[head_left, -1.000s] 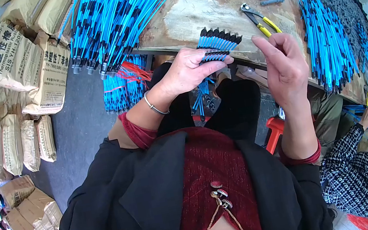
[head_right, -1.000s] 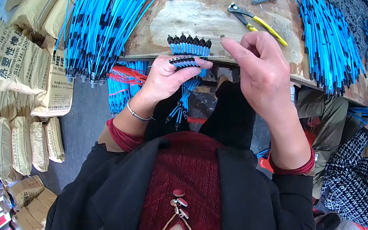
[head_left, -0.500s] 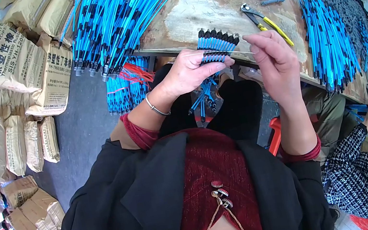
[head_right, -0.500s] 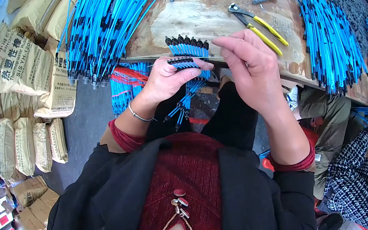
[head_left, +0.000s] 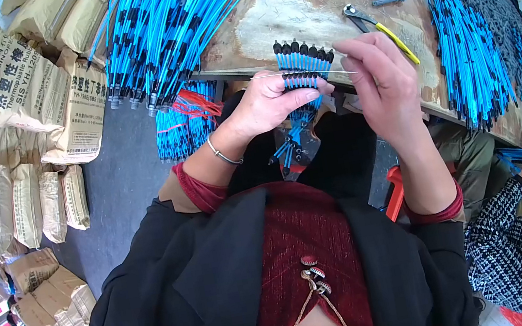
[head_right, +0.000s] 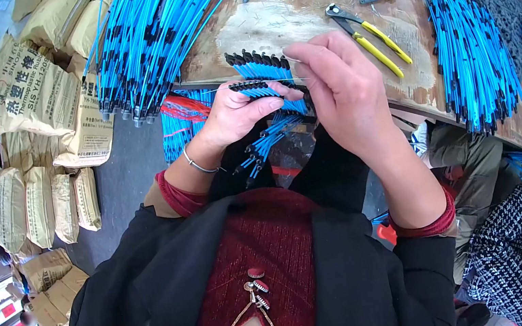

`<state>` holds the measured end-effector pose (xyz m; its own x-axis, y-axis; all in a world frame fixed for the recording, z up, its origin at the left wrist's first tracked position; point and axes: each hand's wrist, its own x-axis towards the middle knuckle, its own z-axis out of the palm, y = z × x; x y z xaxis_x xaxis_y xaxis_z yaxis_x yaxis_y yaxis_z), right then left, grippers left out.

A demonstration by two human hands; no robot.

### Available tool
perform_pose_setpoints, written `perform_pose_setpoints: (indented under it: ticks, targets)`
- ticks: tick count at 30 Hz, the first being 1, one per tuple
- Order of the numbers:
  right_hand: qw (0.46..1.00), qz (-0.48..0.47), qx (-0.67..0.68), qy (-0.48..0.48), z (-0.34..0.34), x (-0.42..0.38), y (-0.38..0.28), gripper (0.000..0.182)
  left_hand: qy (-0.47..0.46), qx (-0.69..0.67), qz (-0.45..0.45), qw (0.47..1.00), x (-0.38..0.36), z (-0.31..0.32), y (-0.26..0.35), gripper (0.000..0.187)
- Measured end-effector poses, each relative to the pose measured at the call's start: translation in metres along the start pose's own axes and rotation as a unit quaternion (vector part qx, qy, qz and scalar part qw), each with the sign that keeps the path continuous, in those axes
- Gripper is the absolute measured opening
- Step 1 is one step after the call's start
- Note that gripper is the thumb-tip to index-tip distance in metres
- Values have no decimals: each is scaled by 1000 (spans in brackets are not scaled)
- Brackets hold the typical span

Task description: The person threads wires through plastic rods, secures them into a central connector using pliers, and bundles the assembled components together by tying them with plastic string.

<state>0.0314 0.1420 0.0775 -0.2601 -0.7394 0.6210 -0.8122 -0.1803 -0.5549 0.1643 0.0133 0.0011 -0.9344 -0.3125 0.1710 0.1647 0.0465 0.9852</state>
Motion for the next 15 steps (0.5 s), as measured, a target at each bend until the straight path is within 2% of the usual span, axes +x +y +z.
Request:
perform_pose_setpoints:
  ticks: [3,8,15]
  targets:
    - [1000,8,10,9,3,-1,-1,15,27,-20,29,999,0,2,-4,17]
    - [997,34,60,20,6,-6,5,17,14,-54,-7,998,-1,2,-1,9]
    - [1000,-24,-7,-5,5,1,-2,24,-10,-35,11,999,0,0,-1,13]
